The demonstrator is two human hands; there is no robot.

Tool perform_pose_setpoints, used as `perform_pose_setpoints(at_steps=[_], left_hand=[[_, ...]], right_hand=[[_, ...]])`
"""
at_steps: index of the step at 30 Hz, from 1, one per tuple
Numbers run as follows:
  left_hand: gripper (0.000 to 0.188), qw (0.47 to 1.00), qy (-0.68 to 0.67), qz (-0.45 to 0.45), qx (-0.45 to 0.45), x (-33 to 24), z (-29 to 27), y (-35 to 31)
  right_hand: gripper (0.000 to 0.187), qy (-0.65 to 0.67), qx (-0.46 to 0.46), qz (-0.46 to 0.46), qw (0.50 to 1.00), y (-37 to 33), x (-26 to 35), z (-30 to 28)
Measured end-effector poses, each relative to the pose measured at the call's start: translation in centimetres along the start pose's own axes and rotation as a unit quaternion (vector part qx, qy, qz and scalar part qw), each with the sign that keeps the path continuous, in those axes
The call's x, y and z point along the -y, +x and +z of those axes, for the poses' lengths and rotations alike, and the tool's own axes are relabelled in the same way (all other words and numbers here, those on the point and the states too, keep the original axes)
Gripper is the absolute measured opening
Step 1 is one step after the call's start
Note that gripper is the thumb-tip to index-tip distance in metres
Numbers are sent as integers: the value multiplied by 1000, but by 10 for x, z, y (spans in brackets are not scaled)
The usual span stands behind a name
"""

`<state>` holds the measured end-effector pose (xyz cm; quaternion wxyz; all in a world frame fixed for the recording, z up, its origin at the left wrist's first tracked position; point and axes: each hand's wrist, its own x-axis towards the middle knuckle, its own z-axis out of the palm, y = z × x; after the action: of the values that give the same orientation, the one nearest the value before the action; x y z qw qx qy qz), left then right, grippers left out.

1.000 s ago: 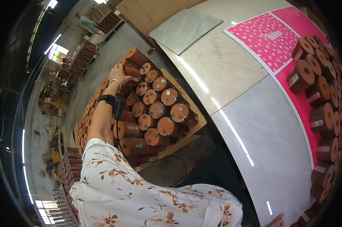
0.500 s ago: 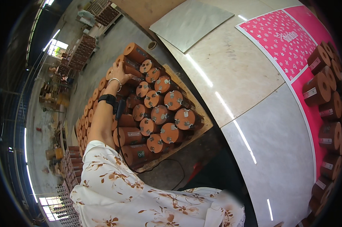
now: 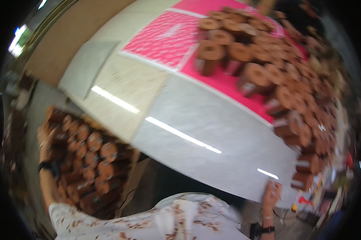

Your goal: Cleaning and inspecting small cylindrical wooden components by wiping them with a cloth.

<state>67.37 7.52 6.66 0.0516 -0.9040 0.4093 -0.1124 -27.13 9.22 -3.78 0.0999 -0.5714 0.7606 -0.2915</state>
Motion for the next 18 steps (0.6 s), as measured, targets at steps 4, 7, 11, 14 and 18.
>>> perform_pose_setpoints(at_steps=[4,7,11,14,18], left_hand=[[59,997,-43,32,-54,-26,-18,14],[59,982,-145,103,-64,-76,-46,26],[63,903,-403,141,38,-211,-111,-20],[71,852,-457,230,110,-317,-141,-67],[90,800,-482,325,148,-446,-152,-102]], right_hand=[[16,8,-33,-27,999,-2,48,-8],[18,8,-34,-39,999,-5,51,-14],[18,-15,-45,-100,994,-2,53,-12],[17,-10,-55,-128,990,1,54,-10],[17,38,-65,-137,988,2,49,-10]])
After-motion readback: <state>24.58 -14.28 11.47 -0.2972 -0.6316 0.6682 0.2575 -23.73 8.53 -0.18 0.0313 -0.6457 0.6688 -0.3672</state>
